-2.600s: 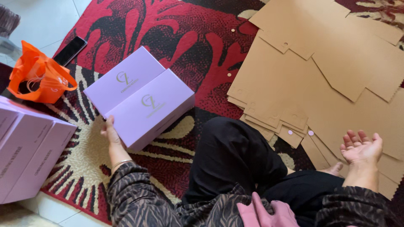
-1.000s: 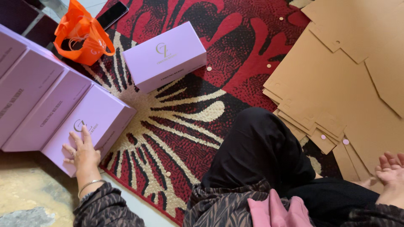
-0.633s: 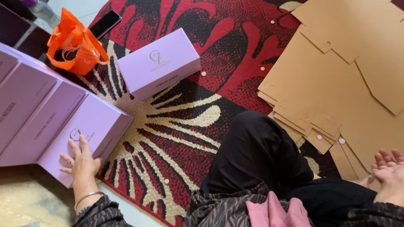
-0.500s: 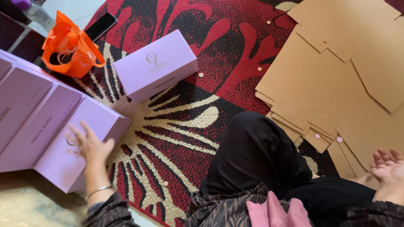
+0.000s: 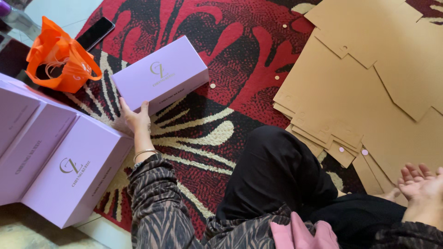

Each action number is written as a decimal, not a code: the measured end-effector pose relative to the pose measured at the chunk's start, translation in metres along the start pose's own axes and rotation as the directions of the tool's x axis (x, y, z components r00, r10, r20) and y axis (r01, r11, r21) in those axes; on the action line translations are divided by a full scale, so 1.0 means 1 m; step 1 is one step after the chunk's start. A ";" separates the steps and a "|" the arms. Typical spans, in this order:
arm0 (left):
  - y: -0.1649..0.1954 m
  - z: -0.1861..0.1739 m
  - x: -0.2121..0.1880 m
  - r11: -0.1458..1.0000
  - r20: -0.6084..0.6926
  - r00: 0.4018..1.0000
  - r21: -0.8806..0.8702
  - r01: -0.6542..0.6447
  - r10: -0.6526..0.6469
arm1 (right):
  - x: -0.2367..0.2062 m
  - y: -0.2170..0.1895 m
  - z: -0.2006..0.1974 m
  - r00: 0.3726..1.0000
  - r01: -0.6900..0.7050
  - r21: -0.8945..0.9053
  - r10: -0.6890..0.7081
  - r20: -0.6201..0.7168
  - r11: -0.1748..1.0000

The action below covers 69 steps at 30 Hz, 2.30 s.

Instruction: The person assembles a light purple shoebox by folding and interlocking pre-cut cardboard pieces. They attach the lid, close the box, and place it aside before picking up another flat cardboard piece to begin the next assembly.

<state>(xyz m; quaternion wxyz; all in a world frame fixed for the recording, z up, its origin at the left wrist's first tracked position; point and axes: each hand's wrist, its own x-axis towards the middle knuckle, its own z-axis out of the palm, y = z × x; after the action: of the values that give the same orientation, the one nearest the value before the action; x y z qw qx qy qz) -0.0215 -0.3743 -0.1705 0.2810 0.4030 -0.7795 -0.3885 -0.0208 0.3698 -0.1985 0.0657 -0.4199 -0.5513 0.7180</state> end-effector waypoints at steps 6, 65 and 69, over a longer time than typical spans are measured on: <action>-0.004 0.000 -0.001 0.937 -0.018 0.976 -0.282 0.205 -0.219 | 0.008 0.001 0.003 1.000 -0.024 -0.007 0.024 -0.016 1.000; -0.185 -0.247 -0.110 0.788 -0.372 0.868 0.615 -0.036 0.330 | 0.068 0.013 -0.023 0.986 0.027 -0.076 -0.014 0.164 0.997; -0.184 -0.242 -0.116 0.785 -0.470 0.870 0.591 0.186 0.149 | 0.078 0.012 -0.030 0.981 0.077 -0.108 -0.056 0.185 0.991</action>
<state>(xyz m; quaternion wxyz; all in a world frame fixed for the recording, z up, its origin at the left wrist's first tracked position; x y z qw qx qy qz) 0.2954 -0.4366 -0.2069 0.3182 0.5658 -0.7607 0.0021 -0.0459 0.4311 -0.2512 0.0150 -0.3369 -0.6091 0.7179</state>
